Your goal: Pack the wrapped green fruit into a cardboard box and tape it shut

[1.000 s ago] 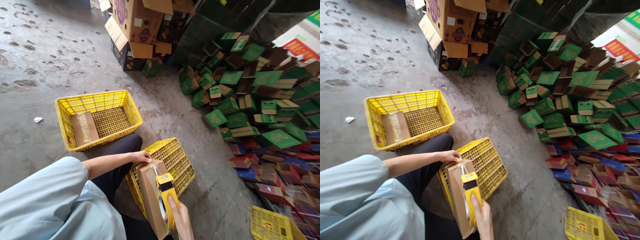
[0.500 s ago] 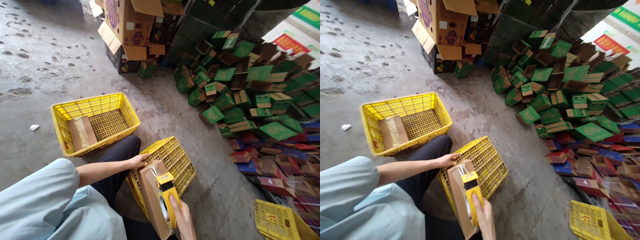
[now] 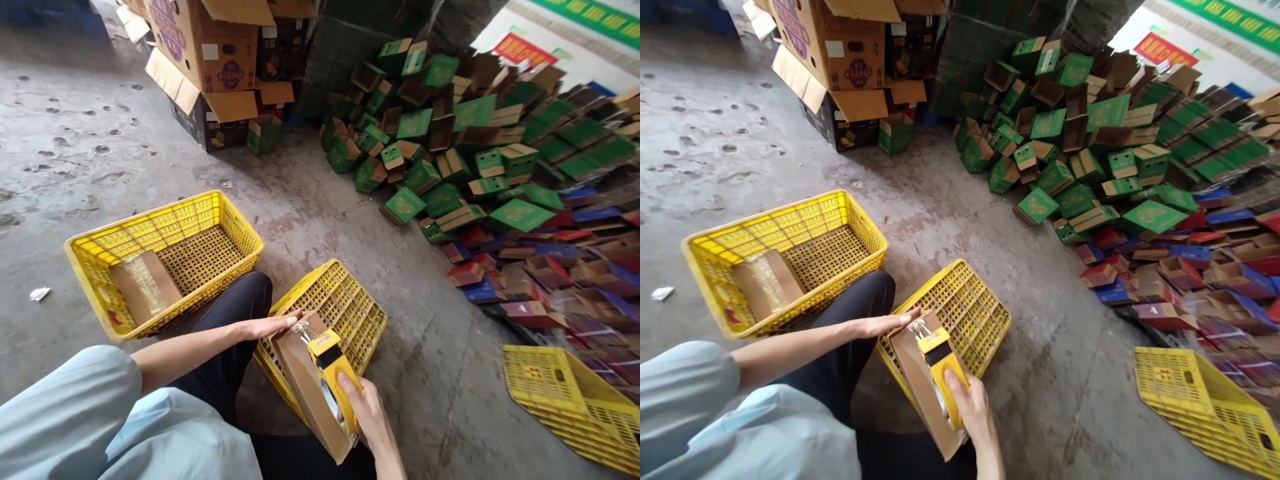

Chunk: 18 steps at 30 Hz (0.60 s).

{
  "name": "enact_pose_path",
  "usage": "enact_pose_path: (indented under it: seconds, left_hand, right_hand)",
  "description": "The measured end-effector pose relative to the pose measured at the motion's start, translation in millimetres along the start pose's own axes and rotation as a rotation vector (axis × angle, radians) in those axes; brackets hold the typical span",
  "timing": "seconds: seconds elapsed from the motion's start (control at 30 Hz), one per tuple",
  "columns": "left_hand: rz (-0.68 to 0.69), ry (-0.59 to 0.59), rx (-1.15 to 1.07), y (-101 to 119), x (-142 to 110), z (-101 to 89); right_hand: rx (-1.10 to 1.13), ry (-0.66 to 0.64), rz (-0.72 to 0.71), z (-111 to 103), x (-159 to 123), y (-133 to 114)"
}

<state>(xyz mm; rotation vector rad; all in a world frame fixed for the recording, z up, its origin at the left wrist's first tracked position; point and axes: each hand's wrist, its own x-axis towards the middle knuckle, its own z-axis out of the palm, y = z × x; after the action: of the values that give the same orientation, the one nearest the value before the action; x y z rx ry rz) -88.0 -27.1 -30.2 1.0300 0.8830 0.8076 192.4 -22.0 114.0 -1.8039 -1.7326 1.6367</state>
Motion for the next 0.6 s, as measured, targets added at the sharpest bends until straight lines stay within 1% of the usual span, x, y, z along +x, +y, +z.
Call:
enact_pose_path:
  seconds: [0.1,0.17,0.23,0.27,0.33,0.4,0.5,0.6]
  left_hand:
    - [0.039,-0.166,0.132,13,0,-20.3]
    - [0.159,-0.312,0.431,27,8,-29.9]
    - [0.251,-0.410,0.698,40,21,-32.5]
    - [0.273,-0.441,0.800,45,28,-31.5]
    - [0.289,-0.481,0.945,51,38,-27.4]
    - [0.299,-0.492,1.024,52,44,-23.8]
    - [0.333,-0.479,1.070,46,44,-22.8]
    - [0.374,-0.450,1.060,41,42,-24.9]
  right_hand:
    - [0.004,-0.003,-0.002,0,1,4]
    - [0.007,-0.015,0.005,-1,3,6]
    - [0.005,-0.038,0.023,-2,5,6]
    - [0.003,-0.050,0.031,-3,6,6]
    - [-0.006,-0.061,0.034,-4,5,3]
    - [-0.014,-0.059,0.019,-3,4,0]
    - [-0.014,-0.049,0.004,-2,1,-2]
    - [0.001,-0.034,0.008,-1,1,-3]
